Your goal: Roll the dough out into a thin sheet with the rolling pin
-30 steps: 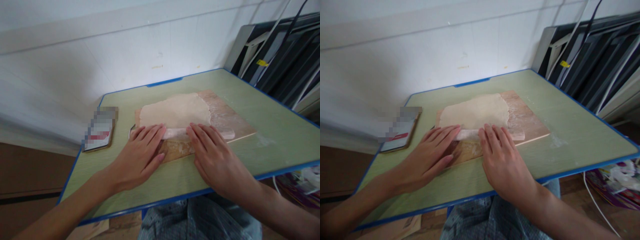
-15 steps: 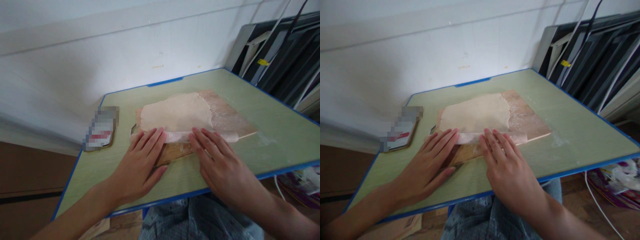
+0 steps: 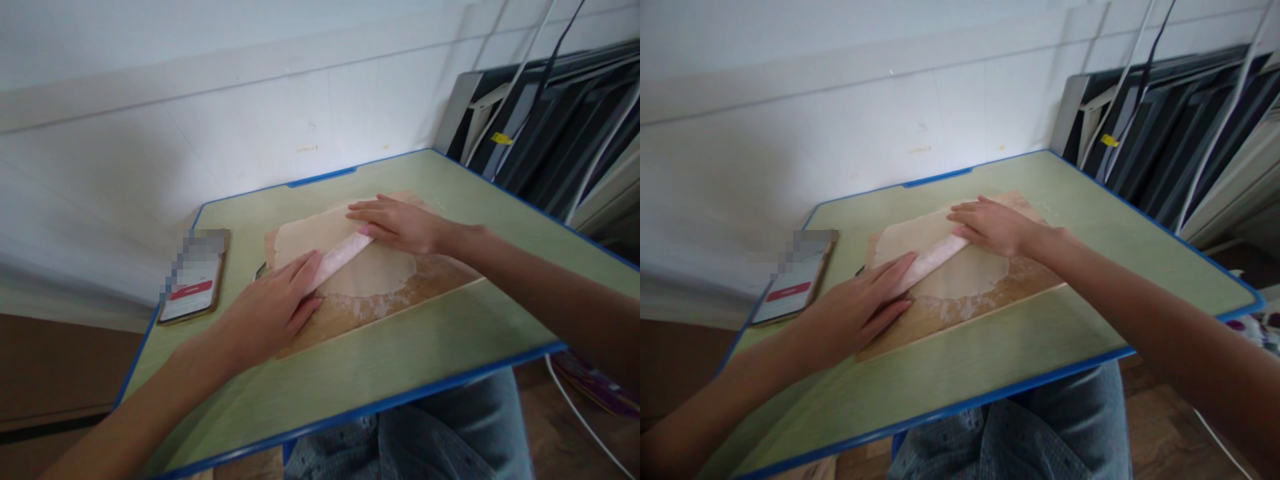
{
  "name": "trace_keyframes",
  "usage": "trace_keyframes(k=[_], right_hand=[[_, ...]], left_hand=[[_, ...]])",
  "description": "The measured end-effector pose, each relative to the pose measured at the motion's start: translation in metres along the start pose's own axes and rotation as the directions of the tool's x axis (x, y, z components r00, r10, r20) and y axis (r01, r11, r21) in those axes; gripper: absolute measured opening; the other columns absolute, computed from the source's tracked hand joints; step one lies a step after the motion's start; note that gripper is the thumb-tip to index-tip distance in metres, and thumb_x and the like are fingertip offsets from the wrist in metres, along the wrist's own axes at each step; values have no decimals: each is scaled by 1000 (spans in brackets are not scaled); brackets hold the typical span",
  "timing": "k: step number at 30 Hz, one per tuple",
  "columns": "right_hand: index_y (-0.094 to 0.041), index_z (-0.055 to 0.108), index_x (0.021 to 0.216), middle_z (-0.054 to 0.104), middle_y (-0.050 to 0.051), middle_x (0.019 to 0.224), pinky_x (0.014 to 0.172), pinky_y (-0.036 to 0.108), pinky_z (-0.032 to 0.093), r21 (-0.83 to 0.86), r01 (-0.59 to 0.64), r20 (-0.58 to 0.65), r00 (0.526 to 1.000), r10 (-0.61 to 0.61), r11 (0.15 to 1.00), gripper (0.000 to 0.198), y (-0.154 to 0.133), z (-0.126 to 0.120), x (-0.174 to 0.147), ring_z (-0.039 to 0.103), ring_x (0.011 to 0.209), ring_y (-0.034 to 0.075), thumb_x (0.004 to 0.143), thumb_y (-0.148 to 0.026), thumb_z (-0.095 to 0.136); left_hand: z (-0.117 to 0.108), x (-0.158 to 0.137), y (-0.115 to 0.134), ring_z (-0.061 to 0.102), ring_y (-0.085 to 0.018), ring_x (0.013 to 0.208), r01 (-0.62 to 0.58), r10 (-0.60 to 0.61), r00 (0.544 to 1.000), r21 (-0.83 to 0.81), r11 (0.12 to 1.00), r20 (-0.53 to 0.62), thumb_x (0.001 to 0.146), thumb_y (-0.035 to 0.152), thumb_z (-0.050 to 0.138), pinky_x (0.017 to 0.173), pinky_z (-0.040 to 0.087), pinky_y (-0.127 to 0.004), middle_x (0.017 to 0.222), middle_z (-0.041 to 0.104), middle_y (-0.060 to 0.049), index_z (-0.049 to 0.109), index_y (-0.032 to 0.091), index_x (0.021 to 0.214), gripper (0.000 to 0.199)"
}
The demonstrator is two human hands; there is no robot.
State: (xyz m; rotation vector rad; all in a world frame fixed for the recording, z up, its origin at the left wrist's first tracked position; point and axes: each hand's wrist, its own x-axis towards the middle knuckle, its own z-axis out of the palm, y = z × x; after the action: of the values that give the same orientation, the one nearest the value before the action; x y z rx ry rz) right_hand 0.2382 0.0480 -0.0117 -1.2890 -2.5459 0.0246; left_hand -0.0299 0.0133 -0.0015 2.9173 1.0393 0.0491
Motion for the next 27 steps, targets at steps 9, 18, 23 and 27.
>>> trace_keyframes(k=[9, 18, 23, 27], right_hand=[[-10, 45, 135, 45, 12, 143, 112, 49, 22, -28, -188, 106, 976, 190, 982, 53, 11, 0, 62, 36, 134, 25, 96, -42, 28], [-23, 42, 139, 40, 8, 146, 106, 58, 29, -138, -157, 250, 950, 188, 978, 53, 16, 11, 64, 33, 135, 30, 94, -49, 29], [-19, 38, 141, 36, 10, 148, 108, 53, 27, -149, -139, 243, 954, 173, 979, 52, 8, 4, 42, 29, 137, 27, 95, -42, 28], [-14, 41, 139, 35, 13, 148, 109, 52, 25, -174, -122, 158, 976, 150, 977, 51, 5, 5, 21, 30, 137, 26, 96, -35, 24]], left_hand=[[-5, 14, -1, 36, -24, 135, -49, 54, 996, -66, 997, 77, 95, 40, 35, 108, 35, -41, 147, 34, -19, 25, 8, 141, 57], [-9, 21, -2, 25, -29, 139, -48, 84, 987, -245, 968, 138, 88, 60, 41, 109, 31, -47, 153, 21, -16, 13, 14, 148, 80], [-8, 19, 14, 29, -30, 138, -60, 91, 990, -259, 964, 110, 85, 56, 49, 105, 38, -49, 153, 23, -15, 5, 18, 149, 87], [-8, 15, 31, 28, -31, 138, -86, 113, 989, -242, 966, 100, 79, 56, 57, 100, 44, -50, 155, 15, -14, -4, 24, 149, 98]])
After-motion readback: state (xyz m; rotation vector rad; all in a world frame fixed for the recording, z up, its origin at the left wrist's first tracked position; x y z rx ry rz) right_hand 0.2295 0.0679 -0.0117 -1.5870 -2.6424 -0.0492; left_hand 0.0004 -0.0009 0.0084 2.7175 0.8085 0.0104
